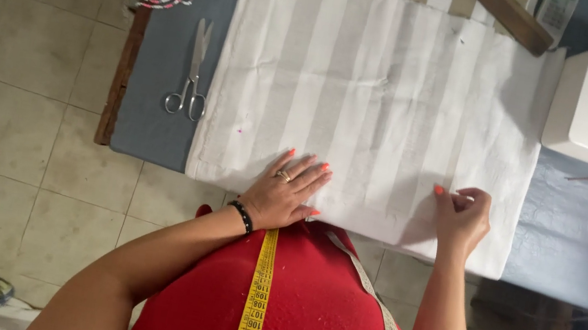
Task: Measuring, marking, pinning, and cutting fabric on a workshop table.
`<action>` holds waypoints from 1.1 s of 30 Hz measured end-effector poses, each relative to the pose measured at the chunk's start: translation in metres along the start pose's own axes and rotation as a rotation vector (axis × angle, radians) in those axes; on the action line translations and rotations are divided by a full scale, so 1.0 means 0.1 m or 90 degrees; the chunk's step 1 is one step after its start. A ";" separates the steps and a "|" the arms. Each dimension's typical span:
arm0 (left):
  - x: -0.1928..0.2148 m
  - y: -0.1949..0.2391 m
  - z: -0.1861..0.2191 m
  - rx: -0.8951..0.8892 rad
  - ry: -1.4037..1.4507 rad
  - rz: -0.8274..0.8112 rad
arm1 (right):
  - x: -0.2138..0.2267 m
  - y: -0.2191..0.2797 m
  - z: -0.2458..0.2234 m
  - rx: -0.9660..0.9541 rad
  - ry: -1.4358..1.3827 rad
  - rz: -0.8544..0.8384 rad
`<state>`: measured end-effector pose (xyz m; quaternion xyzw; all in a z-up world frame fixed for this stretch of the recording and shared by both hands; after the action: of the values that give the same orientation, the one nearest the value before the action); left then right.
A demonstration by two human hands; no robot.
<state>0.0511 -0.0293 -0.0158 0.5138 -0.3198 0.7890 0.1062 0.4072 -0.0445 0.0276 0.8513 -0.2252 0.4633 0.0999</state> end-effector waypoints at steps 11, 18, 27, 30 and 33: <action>0.00 0.12 -0.17 0.002 0.042 -0.102 | -0.29 0.22 -0.58 0.374 0.235 -0.197; 0.51 0.39 -0.66 -0.036 0.000 -0.314 | -0.33 0.04 -0.60 0.202 0.258 -0.336; 1.38 -0.10 -2.47 -0.149 0.050 -0.325 | -0.55 1.08 -2.03 0.262 0.044 0.051; 1.32 -0.39 -3.03 -0.270 -0.039 -0.274 | -0.92 1.46 -2.54 0.236 -0.018 0.074; 1.30 -0.52 -3.21 -0.396 -0.054 -0.275 | -1.12 1.92 -2.98 0.136 -0.045 0.009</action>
<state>-0.2199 0.1874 0.0328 0.5451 -0.4323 0.5916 0.4074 0.0415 -0.0681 0.0909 0.8711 -0.1840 0.4553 -0.0028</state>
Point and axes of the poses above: each hand's wrist, its own y-axis away from the middle knuckle, its own x-axis out of the back of the hand, z = x × y, the point moved 1 cm from there along -y, towards the middle knuckle, and after that the axes turned 11 degrees about x, right-handed, at the moved point
